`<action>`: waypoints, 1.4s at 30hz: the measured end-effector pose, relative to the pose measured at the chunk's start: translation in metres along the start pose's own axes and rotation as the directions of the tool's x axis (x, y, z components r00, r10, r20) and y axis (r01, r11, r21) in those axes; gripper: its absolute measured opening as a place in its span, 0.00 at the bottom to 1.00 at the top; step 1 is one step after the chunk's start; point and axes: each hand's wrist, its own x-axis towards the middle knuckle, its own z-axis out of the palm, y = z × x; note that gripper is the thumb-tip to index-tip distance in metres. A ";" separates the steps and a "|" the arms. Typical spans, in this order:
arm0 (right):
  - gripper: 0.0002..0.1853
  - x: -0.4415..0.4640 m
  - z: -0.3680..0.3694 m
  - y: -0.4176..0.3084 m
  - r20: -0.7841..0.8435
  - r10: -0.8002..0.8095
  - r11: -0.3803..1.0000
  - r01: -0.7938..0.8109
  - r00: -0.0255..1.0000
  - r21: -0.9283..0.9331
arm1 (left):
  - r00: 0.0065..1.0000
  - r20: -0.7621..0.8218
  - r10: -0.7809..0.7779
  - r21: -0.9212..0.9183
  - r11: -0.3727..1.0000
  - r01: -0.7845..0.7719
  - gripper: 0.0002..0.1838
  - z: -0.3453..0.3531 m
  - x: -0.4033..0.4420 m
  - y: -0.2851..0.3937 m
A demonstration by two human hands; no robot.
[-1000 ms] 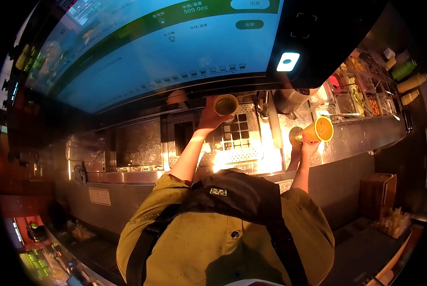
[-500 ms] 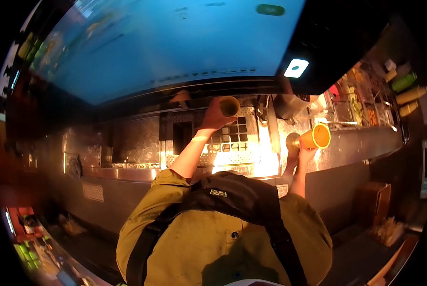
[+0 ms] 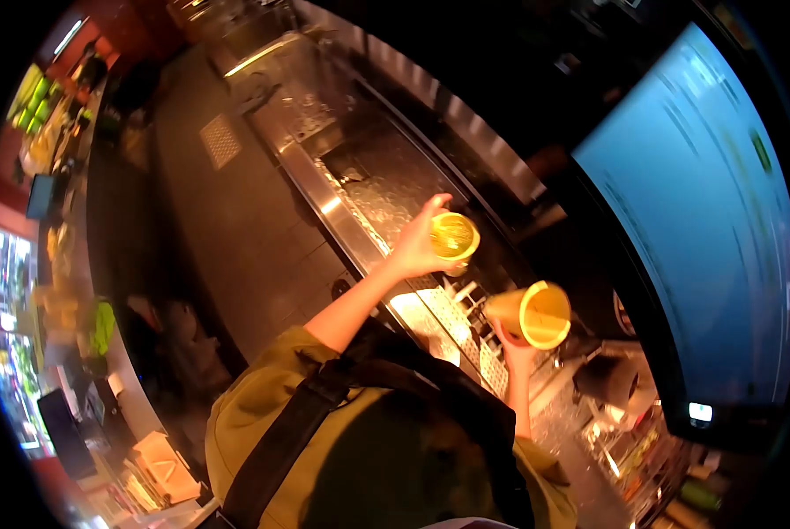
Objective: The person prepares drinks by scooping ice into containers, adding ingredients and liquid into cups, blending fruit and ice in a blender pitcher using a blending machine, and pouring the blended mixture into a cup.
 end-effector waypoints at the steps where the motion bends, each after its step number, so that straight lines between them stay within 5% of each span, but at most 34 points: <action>1: 0.33 0.031 0.025 0.010 0.154 0.217 0.859 -0.264 0.964 0.439 | 0.998 -0.050 -0.042 0.004 0.999 0.042 0.55 -0.031 0.000 -0.012; 3: 0.32 0.092 0.103 0.001 0.321 0.155 0.831 -0.299 0.934 0.469 | 0.978 -0.148 -0.149 0.040 0.987 0.156 0.55 -0.094 0.000 -0.034; 4: 0.32 0.113 0.159 -0.017 0.333 -0.068 0.989 0.020 0.941 0.144 | 0.957 -0.200 -0.209 0.067 0.972 0.227 0.54 -0.127 0.000 -0.043; 6: 0.33 0.162 0.258 -0.014 0.393 -0.216 0.973 0.232 0.894 0.006 | 0.920 -0.350 -0.177 0.194 0.947 0.256 0.54 -0.187 -0.003 -0.067; 8: 0.33 0.193 0.367 -0.013 0.472 -0.316 0.942 0.212 0.823 0.261 | 0.863 -0.464 -0.201 0.232 0.912 0.337 0.52 -0.241 -0.002 -0.102; 12: 0.34 0.233 0.537 0.000 0.401 -0.205 0.967 0.248 0.893 -0.060 | 0.815 -0.547 -0.191 0.222 0.906 0.361 0.52 -0.327 0.003 -0.149; 14: 0.34 0.254 0.598 0.030 0.408 -0.236 0.958 0.281 0.882 -0.053 | 0.808 -0.586 -0.062 0.323 0.896 0.304 0.51 -0.356 0.008 -0.176; 16: 0.35 0.262 0.634 0.040 0.382 -0.307 0.919 0.375 0.872 -0.118 | 0.815 -0.545 -0.195 0.232 0.900 0.370 0.51 -0.377 0.019 -0.190; 20: 0.42 0.267 0.643 0.033 0.409 -0.241 0.918 0.343 0.880 -0.197 | 0.832 -0.494 -0.254 0.182 0.905 0.385 0.51 -0.388 0.046 -0.219; 21: 0.39 0.266 0.633 0.028 0.345 -0.303 0.869 0.406 0.888 -0.282 | 0.836 -0.479 -0.267 0.165 0.908 0.384 0.50 -0.388 0.053 -0.217; 23: 0.22 0.268 0.586 0.035 0.281 -0.151 0.903 0.248 0.948 -0.351 | 0.853 -0.444 -0.274 0.120 0.925 0.360 0.51 -0.384 0.063 -0.225; 25: 0.09 0.279 0.537 0.070 0.215 0.064 0.753 0.094 0.975 -0.652 | 0.859 -0.426 -0.283 0.087 0.932 0.351 0.52 -0.378 0.075 -0.229; 26: 0.11 0.285 0.516 0.115 0.264 0.044 0.630 0.179 0.963 -0.756 | 0.864 -0.407 -0.296 0.075 0.932 0.355 0.52 -0.373 0.080 -0.229; 29: 0.24 0.282 0.517 0.146 0.410 0.567 0.244 0.330 0.714 -0.912 | 0.881 -0.413 -0.231 0.133 0.941 0.310 0.52 -0.356 0.095 -0.239; 31: 0.24 0.274 0.527 0.161 0.488 0.728 0.246 0.482 0.482 -0.841 | 0.890 -0.348 -0.295 0.222 0.896 0.384 0.47 -0.343 0.098 -0.248; 33: 0.25 0.260 0.512 0.159 0.589 0.674 0.284 0.579 0.446 -0.764 | 0.776 -0.271 -0.570 0.182 0.761 0.623 0.40 -0.341 0.100 -0.222; 34: 0.25 0.259 0.502 0.154 0.628 0.631 0.316 0.589 0.456 -0.744 | 0.772 -0.268 -0.576 0.161 0.763 0.626 0.39 -0.331 0.097 -0.233; 35: 0.26 0.265 0.496 0.152 0.641 0.593 0.344 0.567 0.487 -0.749 | 0.828 -0.297 -0.476 0.103 0.846 0.523 0.39 -0.336 0.094 -0.230; 36: 0.27 0.272 0.490 0.153 0.610 0.567 0.360 0.500 0.554 -0.788 | 0.831 -0.518 -0.206 0.150 0.934 0.324 0.44 -0.316 0.094 -0.261; 38: 0.29 0.279 0.482 0.147 0.447 0.564 0.347 0.292 0.694 -0.891 | 0.828 -0.519 -0.213 0.125 0.939 0.320 0.56 -0.327 0.092 -0.233; 39: 0.27 0.291 0.444 0.160 0.664 0.325 0.335 0.575 0.673 -0.747 | 0.821 -0.527 -0.220 0.136 0.932 0.337 0.57 -0.326 0.090 -0.231; 40: 0.24 0.296 0.414 0.144 0.794 0.048 0.505 0.672 0.605 -0.542 | 0.820 -0.538 -0.197 0.164 0.929 0.331 0.57 -0.327 0.088 -0.232; 42: 0.24 0.293 0.400 0.137 0.803 0.001 0.505 0.693 0.596 -0.514 | 0.839 -0.522 -0.151 0.221 0.927 0.304 0.56 -0.318 0.091 -0.239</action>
